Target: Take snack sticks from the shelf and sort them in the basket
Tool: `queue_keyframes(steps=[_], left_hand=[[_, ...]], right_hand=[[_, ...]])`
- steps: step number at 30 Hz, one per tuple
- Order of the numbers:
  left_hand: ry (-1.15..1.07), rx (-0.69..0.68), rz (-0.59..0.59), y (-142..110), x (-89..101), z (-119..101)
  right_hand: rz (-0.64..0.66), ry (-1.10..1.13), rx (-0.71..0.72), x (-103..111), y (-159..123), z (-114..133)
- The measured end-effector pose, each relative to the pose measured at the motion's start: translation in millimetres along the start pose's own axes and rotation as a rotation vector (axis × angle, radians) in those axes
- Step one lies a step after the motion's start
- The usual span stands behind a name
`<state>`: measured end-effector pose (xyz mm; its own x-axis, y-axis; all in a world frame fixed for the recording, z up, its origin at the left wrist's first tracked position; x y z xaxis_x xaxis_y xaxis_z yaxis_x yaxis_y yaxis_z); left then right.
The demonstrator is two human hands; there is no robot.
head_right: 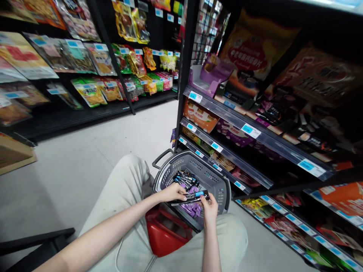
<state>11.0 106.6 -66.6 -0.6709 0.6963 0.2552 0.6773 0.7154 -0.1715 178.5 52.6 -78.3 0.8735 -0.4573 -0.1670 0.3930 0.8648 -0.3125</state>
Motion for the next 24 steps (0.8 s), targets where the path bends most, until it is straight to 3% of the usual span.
queue_keyframes(steps=[7,11,19,24], left_hand=[[-0.015,-0.040,0.087,-2.4,-6.7,-1.5],[0.004,-0.065,0.044,-2.2,-5.2,-3.1],[0.036,-0.071,0.002,-1.8,-4.7,-5.9],[-0.078,-0.043,0.131,-2.2,-4.2,-3.4]], right_hand=[[-0.009,-0.105,0.046,1.2,0.1,-0.7],[0.032,-0.127,0.050,0.7,0.5,-2.8],[-0.008,-0.080,0.039,-0.8,-1.2,-2.4],[-0.080,-0.010,0.043,0.8,-2.4,-0.5]])
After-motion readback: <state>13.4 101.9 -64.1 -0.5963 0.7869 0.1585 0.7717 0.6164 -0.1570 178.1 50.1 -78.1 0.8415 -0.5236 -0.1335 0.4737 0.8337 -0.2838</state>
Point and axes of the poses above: each hand's wrist, its own y-axis towards the middle knuckle, its own x-axis out of the back of the hand, z = x × y, the point moved 5 cm from there along y, towards the middle knuckle, and after that the axes turned 2 degrees about -z, right-handed, at the moved point
